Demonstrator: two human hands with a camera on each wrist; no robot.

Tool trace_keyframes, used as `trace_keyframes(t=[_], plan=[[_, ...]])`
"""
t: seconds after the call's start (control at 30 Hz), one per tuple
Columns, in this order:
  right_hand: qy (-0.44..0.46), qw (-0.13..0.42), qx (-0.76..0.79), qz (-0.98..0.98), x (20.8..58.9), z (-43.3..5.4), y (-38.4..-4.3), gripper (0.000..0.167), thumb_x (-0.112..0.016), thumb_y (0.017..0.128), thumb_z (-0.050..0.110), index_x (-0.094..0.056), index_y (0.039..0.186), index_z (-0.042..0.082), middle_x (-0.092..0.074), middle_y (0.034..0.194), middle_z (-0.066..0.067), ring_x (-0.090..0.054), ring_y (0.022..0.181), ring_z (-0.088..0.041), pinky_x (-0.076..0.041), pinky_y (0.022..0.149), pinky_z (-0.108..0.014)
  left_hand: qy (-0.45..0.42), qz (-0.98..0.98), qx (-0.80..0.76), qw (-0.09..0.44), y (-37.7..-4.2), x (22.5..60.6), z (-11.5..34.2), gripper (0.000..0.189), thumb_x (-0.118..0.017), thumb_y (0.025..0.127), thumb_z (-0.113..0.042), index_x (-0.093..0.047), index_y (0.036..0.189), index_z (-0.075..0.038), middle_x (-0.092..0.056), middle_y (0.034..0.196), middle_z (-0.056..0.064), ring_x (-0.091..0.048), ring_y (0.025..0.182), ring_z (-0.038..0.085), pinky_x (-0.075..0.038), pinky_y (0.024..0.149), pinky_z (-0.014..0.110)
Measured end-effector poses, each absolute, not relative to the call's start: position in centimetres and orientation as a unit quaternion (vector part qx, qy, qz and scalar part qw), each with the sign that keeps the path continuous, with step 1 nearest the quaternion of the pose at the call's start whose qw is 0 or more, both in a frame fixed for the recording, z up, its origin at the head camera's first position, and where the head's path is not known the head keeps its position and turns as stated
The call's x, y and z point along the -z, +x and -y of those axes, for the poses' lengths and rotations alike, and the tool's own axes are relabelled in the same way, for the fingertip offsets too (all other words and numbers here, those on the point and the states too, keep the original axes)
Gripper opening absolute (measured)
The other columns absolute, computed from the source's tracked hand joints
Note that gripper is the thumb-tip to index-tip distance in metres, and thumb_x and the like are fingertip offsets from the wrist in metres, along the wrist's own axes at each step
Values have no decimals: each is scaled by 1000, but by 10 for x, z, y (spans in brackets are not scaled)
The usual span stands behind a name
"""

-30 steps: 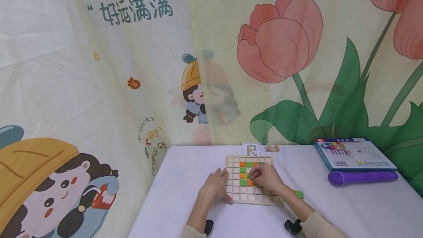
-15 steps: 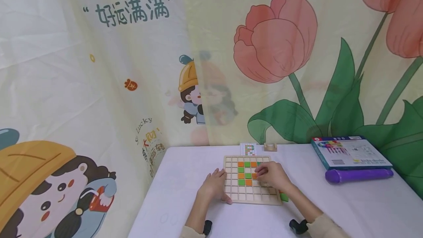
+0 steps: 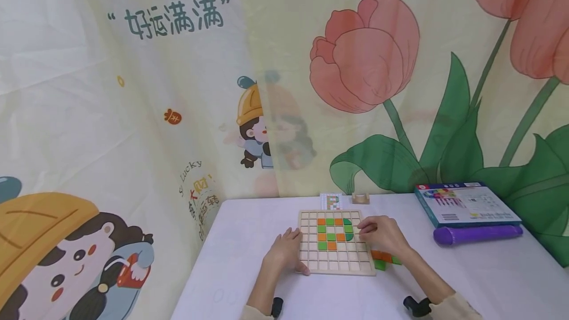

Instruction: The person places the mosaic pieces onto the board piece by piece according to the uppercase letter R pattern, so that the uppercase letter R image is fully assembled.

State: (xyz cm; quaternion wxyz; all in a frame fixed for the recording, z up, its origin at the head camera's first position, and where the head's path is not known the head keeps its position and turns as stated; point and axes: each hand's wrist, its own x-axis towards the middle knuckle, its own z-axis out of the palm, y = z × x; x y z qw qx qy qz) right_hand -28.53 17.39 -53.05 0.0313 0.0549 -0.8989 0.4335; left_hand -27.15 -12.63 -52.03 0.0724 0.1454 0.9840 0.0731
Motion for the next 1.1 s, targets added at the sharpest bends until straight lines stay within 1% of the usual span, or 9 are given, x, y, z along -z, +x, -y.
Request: trace_keyframes(t=[0.1, 0.23, 0.33, 0.47, 0.6, 0.7, 0.9, 1.1], plan=[[60, 30, -433, 899, 524, -181, -281, 18, -81, 88, 5, -77, 106, 4, -71, 83, 2, -66, 79, -15, -58, 70, -22, 145, -984, -74, 73, -271, 520, 127, 112, -100, 59, -46, -52, 151, -2, -48, 159, 12, -37, 152, 32, -34, 123, 52], [59, 30, -409, 910, 525, -191, -280, 17, -82, 88, 6, -77, 104, 5, -72, 83, 3, -67, 79, -14, -60, 72, -26, 142, -984, -79, 77, -270, 522, 128, 112, -100, 60, -46, -52, 151, -2, -48, 160, 12, -36, 153, 33, -34, 123, 53], [46, 24, -394, 918, 529, -200, -280, 18, -83, 87, 8, -77, 103, 7, -72, 82, 3, -66, 78, -14, -60, 71, -28, 141, -984, -82, 77, -270, 523, 129, 112, -100, 60, -46, -52, 151, -2, -48, 159, 13, -36, 153, 33, -33, 124, 53], [35, -1, -386, 922, 533, -214, -278, 22, -86, 85, 11, -77, 105, 7, -72, 84, 3, -66, 80, -15, -60, 72, -30, 142, -984, -84, 74, -269, 522, 128, 111, -100, 59, -45, -53, 149, -1, -49, 158, 13, -37, 152, 34, -34, 123, 54], [48, -31, -375, 925, 536, -230, -274, 30, -89, 81, 10, -76, 108, 5, -73, 89, 2, -67, 84, -17, -62, 79, -36, 144, -983, -88, 75, -269, 522, 128, 110, -100, 60, -44, -53, 150, -1, -48, 159, 13, -36, 153, 34, -34, 123, 54], [49, -55, -372, 925, 538, -240, -270, 35, -91, 77, 8, -76, 108, 4, -74, 92, 1, -68, 86, -17, -63, 82, -40, 147, -982, -87, 77, -271, 523, 129, 111, -99, 61, -45, -52, 151, -1, -47, 160, 13, -35, 153, 34, -33, 124, 54], [39, -89, -372, 923, 540, -247, -264, 43, -94, 70, 5, -75, 109, 4, -72, 92, 1, -65, 86, -17, -61, 80, -39, 150, -983, -78, 77, -273, 523, 131, 111, -99, 62, -47, -51, 151, -2, -47, 161, 13, -36, 153, 34, -33, 124, 53], [32, -98, -353, 930, 542, -249, -260, 40, -92, 71, 1, -75, 108, 6, -70, 90, 1, -62, 84, -17, -61, 80, -39, 158, -981, -74, 80, -274, 524, 130, 111, -99, 62, -47, -51, 151, -1, -47, 161, 13, -37, 152, 34, -34, 123, 53]])
